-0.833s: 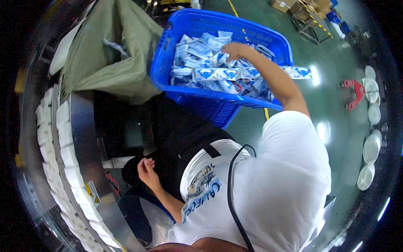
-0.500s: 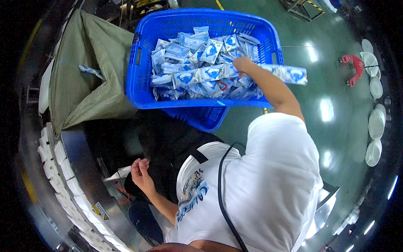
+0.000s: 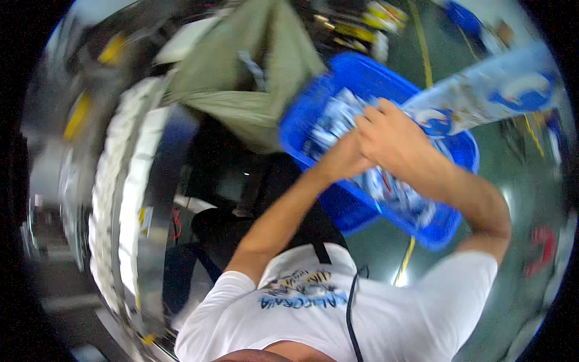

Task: The person unpacks white rectangular items from blue plastic bags and places them onto a conveyor belt. They then move to a different machine and place the items into a packaging device.

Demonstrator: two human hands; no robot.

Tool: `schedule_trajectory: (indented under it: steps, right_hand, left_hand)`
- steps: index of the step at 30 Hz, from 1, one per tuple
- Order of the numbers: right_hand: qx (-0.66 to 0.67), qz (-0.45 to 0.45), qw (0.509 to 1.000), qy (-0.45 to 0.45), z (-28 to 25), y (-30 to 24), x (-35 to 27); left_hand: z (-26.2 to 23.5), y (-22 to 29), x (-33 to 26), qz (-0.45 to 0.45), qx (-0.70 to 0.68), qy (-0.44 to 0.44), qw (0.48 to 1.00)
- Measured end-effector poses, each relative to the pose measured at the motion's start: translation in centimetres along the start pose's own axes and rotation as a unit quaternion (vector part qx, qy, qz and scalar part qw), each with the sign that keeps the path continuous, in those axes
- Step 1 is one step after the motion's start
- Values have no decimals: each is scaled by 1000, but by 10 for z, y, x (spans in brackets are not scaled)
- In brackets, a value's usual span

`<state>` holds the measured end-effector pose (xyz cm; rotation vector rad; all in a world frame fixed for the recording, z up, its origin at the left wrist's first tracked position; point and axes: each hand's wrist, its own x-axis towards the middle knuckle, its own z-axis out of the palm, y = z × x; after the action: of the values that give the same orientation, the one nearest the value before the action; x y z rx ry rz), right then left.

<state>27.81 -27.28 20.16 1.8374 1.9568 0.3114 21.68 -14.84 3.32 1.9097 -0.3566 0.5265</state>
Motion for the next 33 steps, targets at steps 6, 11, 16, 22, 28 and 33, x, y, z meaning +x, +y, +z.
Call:
schedule_trajectory:
  steps: [6,11,16,22,28,33]
  right_hand:
    - [80,4,886,457,-58,-7,9]
    - [514,179,774,324,49,-52,64]
    - [570,26,809,144,116,-77,83]
    - [557,-96,825,-13,52,-18,52]
    - [481,-139,859,-105,-78,22,29]
    - [348,-139,913,-159,-161,26,45]
  left_hand:
    - [-66,49,11,-68,-138,277,949]
    - [-80,78,-26,-61,-259,350,898]
    - [-69,80,-103,-61,-277,361,888]
    - [-115,141,-207,9,-352,494,795]
    - [-118,146,-292,-15,-423,634,647]
    - [-93,75,-328,-46,-539,655,528]
